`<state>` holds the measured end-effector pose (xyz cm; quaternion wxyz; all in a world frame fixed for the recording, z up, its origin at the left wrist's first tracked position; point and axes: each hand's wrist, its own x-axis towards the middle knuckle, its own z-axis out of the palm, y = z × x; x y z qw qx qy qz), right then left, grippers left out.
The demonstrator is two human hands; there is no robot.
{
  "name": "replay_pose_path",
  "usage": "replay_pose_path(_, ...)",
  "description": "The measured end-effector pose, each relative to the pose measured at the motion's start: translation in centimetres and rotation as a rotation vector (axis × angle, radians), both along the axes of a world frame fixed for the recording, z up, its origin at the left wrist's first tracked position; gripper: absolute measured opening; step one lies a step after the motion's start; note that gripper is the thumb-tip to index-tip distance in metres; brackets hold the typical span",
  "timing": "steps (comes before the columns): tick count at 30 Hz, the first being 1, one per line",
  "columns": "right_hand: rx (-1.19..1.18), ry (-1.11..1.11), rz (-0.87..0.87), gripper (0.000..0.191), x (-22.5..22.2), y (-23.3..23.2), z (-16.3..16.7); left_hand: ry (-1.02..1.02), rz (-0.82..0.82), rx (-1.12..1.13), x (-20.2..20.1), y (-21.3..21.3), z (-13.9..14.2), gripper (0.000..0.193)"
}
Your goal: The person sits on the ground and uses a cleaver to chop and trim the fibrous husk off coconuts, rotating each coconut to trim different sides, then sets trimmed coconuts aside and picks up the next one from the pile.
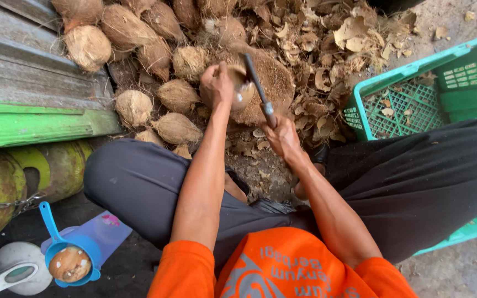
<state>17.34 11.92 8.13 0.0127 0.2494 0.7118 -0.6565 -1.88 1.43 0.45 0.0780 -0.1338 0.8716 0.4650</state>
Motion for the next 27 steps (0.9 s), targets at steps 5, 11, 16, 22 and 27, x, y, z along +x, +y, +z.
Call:
replay_pose_path(5,0.158,-0.333,0.11,0.037,-0.4,0.4,0.8,-0.001,0.043,0.098,0.5,0.1,0.5,0.032)
replay_pose_path(11,0.252,-0.284,0.121,0.042,-0.3,1.7,3.4,-0.049,-0.016,-0.056,0.3,0.4,-0.2,0.036)
replay_pose_path(16,0.201,0.083,-0.052,0.036,-0.2,0.7,1.1,0.006,0.014,-0.145,0.8,1.1,-1.1,0.035)
replay_pose_path(22,0.209,-0.299,0.07,0.038,-0.4,1.4,-2.1,0.211,-0.037,-0.149,1.6,1.1,-1.1,0.029)
replay_pose_path(27,0.235,-0.104,-0.04,0.042,0.2,1.5,-1.6,0.141,-0.039,-0.126,1.4,0.9,-1.2,0.03)
